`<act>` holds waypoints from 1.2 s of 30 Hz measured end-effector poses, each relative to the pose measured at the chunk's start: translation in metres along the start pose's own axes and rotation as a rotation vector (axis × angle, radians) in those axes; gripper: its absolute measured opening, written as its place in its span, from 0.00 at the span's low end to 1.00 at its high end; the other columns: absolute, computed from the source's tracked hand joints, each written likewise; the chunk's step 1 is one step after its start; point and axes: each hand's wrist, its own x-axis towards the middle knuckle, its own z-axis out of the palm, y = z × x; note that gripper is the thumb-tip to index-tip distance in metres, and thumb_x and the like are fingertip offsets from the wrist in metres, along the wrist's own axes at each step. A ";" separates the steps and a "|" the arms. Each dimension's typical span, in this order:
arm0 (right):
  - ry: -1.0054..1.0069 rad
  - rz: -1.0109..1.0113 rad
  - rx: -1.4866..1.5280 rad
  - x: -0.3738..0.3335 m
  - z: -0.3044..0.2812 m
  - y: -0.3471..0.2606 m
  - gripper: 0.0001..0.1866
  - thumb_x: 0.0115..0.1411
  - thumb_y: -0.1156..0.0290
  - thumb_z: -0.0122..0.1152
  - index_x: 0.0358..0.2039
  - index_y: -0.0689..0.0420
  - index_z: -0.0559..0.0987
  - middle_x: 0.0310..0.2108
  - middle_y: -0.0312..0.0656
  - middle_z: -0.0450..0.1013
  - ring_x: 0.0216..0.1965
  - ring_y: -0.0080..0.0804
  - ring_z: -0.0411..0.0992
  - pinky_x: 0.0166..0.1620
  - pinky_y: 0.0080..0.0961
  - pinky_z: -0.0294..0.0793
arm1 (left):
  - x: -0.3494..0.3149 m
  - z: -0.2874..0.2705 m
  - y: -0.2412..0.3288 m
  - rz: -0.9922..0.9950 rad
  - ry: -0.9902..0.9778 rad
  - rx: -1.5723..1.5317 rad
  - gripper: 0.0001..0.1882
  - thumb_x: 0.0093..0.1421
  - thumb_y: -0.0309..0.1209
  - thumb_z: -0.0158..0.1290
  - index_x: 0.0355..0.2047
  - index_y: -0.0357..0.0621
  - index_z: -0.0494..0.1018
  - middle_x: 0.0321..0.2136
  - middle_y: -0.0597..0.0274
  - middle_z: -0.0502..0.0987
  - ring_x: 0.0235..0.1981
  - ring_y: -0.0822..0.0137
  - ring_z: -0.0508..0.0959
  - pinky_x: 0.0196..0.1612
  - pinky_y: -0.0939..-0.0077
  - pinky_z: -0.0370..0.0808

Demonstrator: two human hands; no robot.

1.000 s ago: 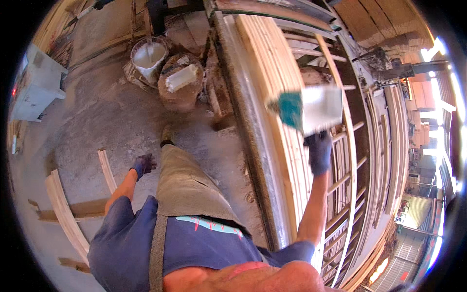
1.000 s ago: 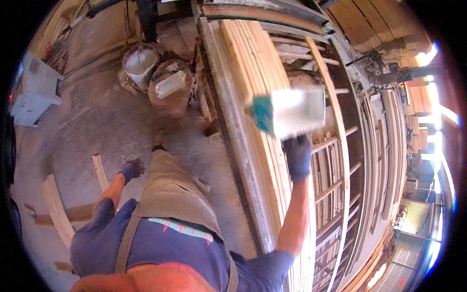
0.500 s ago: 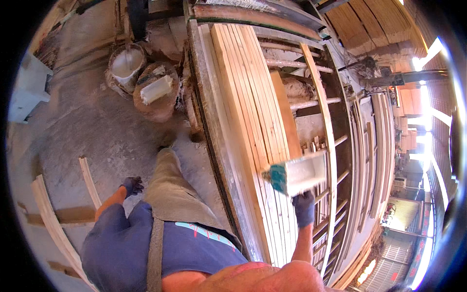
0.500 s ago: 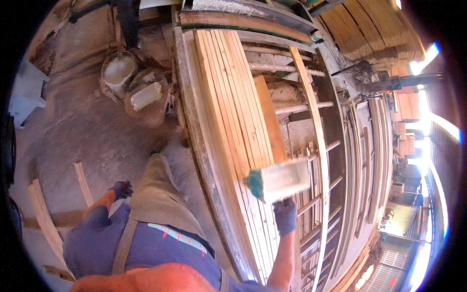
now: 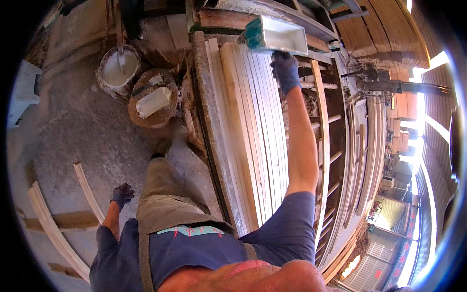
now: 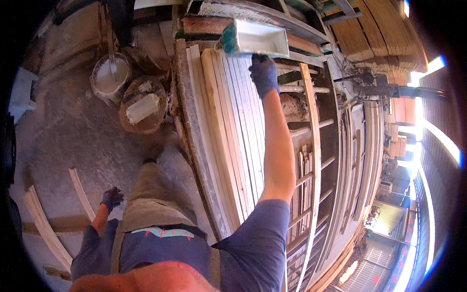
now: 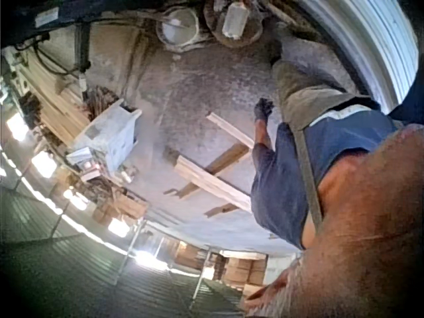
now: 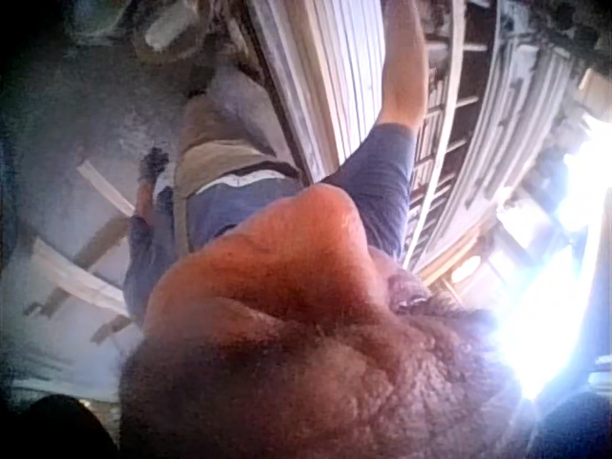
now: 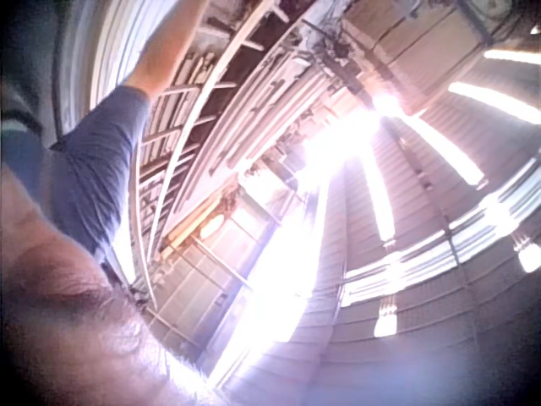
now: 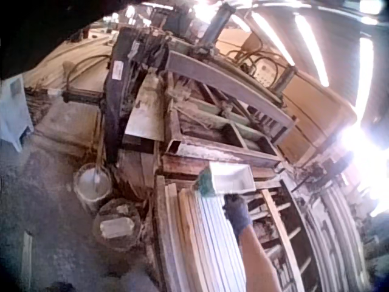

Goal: The person installs wooden planks onto a curved wooden structure. They lift and position planks, apply a white substance from a bucket using a brush, and press the planks into place. The person handles the planks one at a time, ensuring they fit the curved framework.

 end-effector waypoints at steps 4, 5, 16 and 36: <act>-0.023 0.071 0.155 -0.007 0.016 -0.032 0.17 0.64 0.55 0.51 0.30 0.57 0.75 0.16 0.38 0.70 0.12 0.24 0.63 0.15 0.26 0.63 | 0.000 -0.008 0.003 0.124 -0.014 -0.062 0.27 0.60 0.56 0.48 0.48 0.48 0.72 0.35 0.56 0.81 0.28 0.61 0.79 0.29 0.66 0.68; -0.028 0.086 0.161 -0.020 0.013 -0.024 0.17 0.64 0.55 0.51 0.30 0.57 0.74 0.16 0.38 0.70 0.12 0.24 0.63 0.15 0.25 0.63 | -0.001 -0.009 0.004 0.103 -0.016 -0.070 0.27 0.61 0.55 0.48 0.48 0.48 0.71 0.36 0.56 0.81 0.28 0.61 0.79 0.29 0.65 0.69; -0.058 0.276 -0.050 -0.403 -0.096 0.104 0.14 0.59 0.68 0.56 0.37 0.68 0.76 0.33 0.50 0.79 0.35 0.32 0.74 0.40 0.34 0.72 | 0.040 0.036 -0.007 0.086 -0.152 0.105 0.23 0.63 0.51 0.47 0.51 0.52 0.70 0.36 0.57 0.81 0.26 0.61 0.78 0.28 0.65 0.69; -0.131 0.141 -0.299 -0.338 -0.052 0.060 0.14 0.60 0.66 0.49 0.33 0.67 0.76 0.29 0.59 0.75 0.32 0.45 0.75 0.36 0.41 0.72 | 0.010 0.021 -0.017 0.050 -0.056 0.121 0.19 0.63 0.45 0.48 0.42 0.42 0.73 0.28 0.51 0.81 0.18 0.61 0.78 0.16 0.67 0.63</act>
